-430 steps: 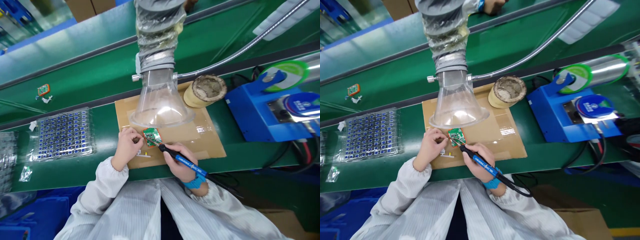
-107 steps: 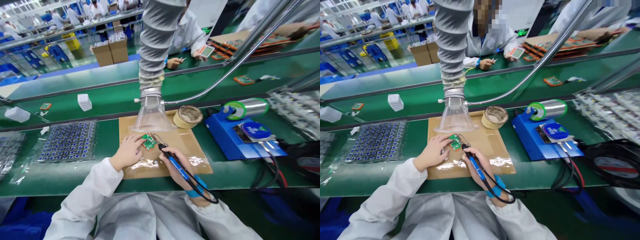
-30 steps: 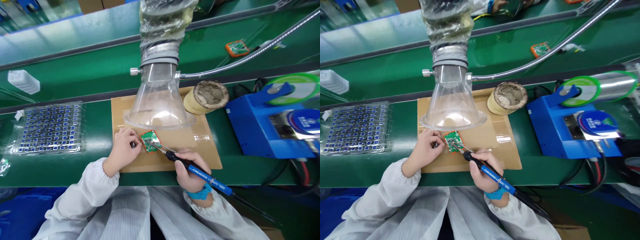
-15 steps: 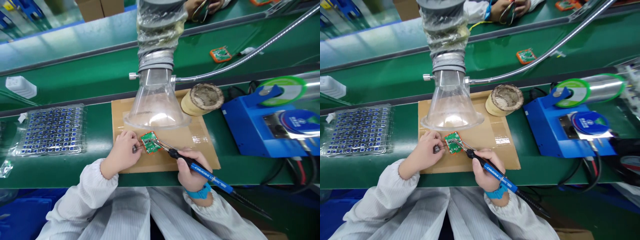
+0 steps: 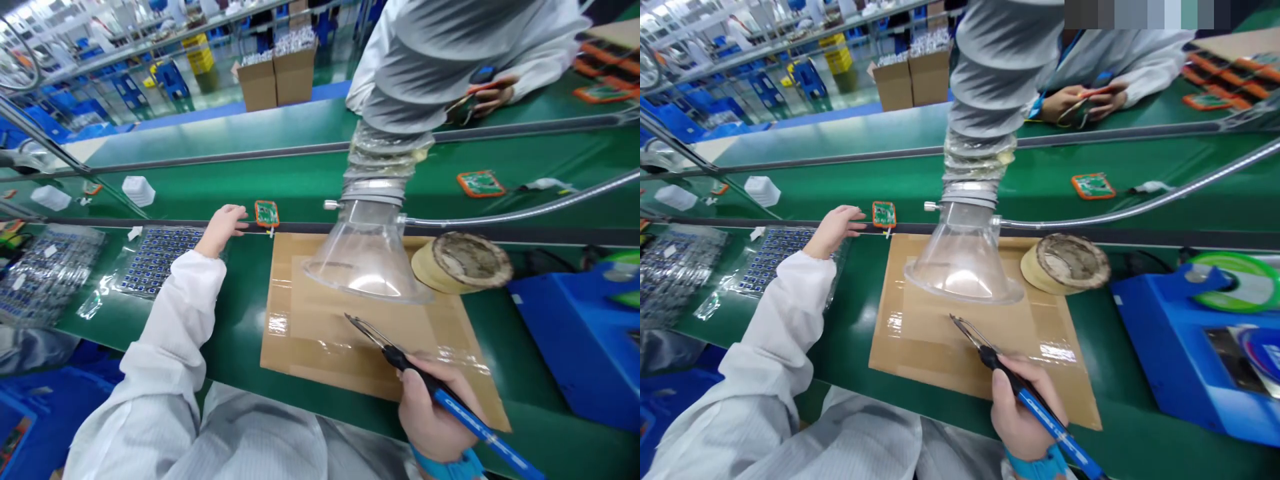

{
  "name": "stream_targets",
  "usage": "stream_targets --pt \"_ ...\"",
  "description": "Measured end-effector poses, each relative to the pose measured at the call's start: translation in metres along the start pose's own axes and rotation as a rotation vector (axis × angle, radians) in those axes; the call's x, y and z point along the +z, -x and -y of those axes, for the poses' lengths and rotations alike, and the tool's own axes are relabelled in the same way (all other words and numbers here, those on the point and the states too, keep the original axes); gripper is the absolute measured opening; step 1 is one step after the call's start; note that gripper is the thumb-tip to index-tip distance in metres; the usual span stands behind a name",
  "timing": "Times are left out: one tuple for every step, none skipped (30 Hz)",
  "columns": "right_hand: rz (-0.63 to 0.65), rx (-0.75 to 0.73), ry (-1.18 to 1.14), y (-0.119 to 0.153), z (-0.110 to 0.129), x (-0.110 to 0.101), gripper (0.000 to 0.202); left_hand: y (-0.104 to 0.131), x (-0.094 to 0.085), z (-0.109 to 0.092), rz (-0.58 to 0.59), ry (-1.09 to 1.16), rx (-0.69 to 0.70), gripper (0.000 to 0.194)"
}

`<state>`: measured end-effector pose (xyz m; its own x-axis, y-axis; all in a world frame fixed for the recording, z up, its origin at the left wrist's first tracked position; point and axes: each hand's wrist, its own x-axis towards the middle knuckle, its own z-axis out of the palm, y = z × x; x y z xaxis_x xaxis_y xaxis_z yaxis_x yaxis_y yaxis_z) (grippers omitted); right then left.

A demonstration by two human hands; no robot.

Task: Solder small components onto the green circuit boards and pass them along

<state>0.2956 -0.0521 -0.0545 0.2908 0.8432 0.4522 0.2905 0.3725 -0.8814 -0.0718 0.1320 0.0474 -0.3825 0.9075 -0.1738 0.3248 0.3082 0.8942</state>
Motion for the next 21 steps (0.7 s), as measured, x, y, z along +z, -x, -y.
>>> stream_targets --pt "-0.004 0.003 -0.002 0.0 0.0 0.0 0.01 0.003 -0.004 0.002 -0.105 -0.131 0.075 0.024" --pt "-0.01 0.011 -0.004 0.001 0.0 0.001 0.011 0.012 -0.009 0.007 -0.129 -0.263 0.138 0.024" --pt "-0.019 0.023 -0.005 0.001 0.0 0.001 0.011 0.023 -0.013 0.013 -0.075 -0.375 0.181 0.023" --pt "-0.027 0.037 -0.005 0.002 0.0 0.001 0.012 0.037 -0.018 0.021 0.031 -0.459 0.205 0.023" --pt "-0.036 0.05 -0.009 0.003 0.0 0.001 0.012 0.05 -0.024 0.031 0.15 -0.516 0.203 0.025" --pt "-0.039 0.058 -0.01 0.004 0.0 0.002 0.012 0.061 -0.032 0.042 0.197 -0.568 0.192 0.027" --pt "-0.04 0.06 -0.009 0.004 -0.001 0.002 0.013 0.069 -0.043 0.052 0.164 -0.608 0.187 0.028" --pt "-0.035 0.06 -0.003 0.004 -0.002 0.003 0.013 0.073 -0.055 0.062 0.07 -0.643 0.183 0.027" --pt "-0.03 0.052 0.003 0.003 -0.002 0.004 0.013 0.072 -0.069 0.071 -0.051 -0.67 0.183 0.025" --pt "-0.028 0.035 0.013 0.002 -0.002 0.005 0.013 0.069 -0.083 0.079 -0.154 -0.695 0.181 0.023" --pt "-0.029 0.01 0.026 0.001 -0.002 0.006 0.014 0.063 -0.096 0.085 -0.218 -0.727 0.179 0.023" --pt "-0.032 -0.018 0.039 -0.001 -0.001 0.007 0.013 0.056 -0.106 0.089 -0.237 -0.77 0.181 0.025" --pt "-0.037 -0.044 0.053 -0.003 0.001 0.008 0.013 0.05 -0.115 0.091 -0.222 -0.825 0.195 0.025" --pt "-0.044 -0.064 0.066 -0.004 0.002 0.01 0.013 0.045 -0.12 0.091 -0.182 -0.878 0.219 0.024" --pt "-0.052 -0.076 0.081 -0.006 0.004 0.011 0.015 0.042 -0.123 0.091 -0.127 -0.922 0.251 0.022" --pt "-0.059 -0.075 0.097 -0.007 0.006 0.012 0.017 0.041 -0.123 0.089 -0.065 -0.956 0.281 0.02" --pt "-0.066 -0.069 0.108 -0.008 0.007 0.013 0.02 0.042 -0.122 0.087 -0.004 -0.987 0.299 0.018" --pt "-0.074 -0.062 0.111 -0.008 0.008 0.013 0.023 0.044 -0.12 0.086 0.05 -1.018 0.306 0.017" --pt "-0.079 -0.053 0.11 -0.008 0.008 0.014 0.024 0.048 -0.117 0.084 0.09 -1.049 0.302 0.016" --pt "-0.082 -0.043 0.108 -0.007 0.008 0.014 0.025 0.051 -0.115 0.083 0.117 -1.078 0.291 0.015" --pt "-0.082 -0.031 0.106 -0.006 0.009 0.014 0.024 0.054 -0.114 0.083 0.13 -1.103 0.277 0.014"
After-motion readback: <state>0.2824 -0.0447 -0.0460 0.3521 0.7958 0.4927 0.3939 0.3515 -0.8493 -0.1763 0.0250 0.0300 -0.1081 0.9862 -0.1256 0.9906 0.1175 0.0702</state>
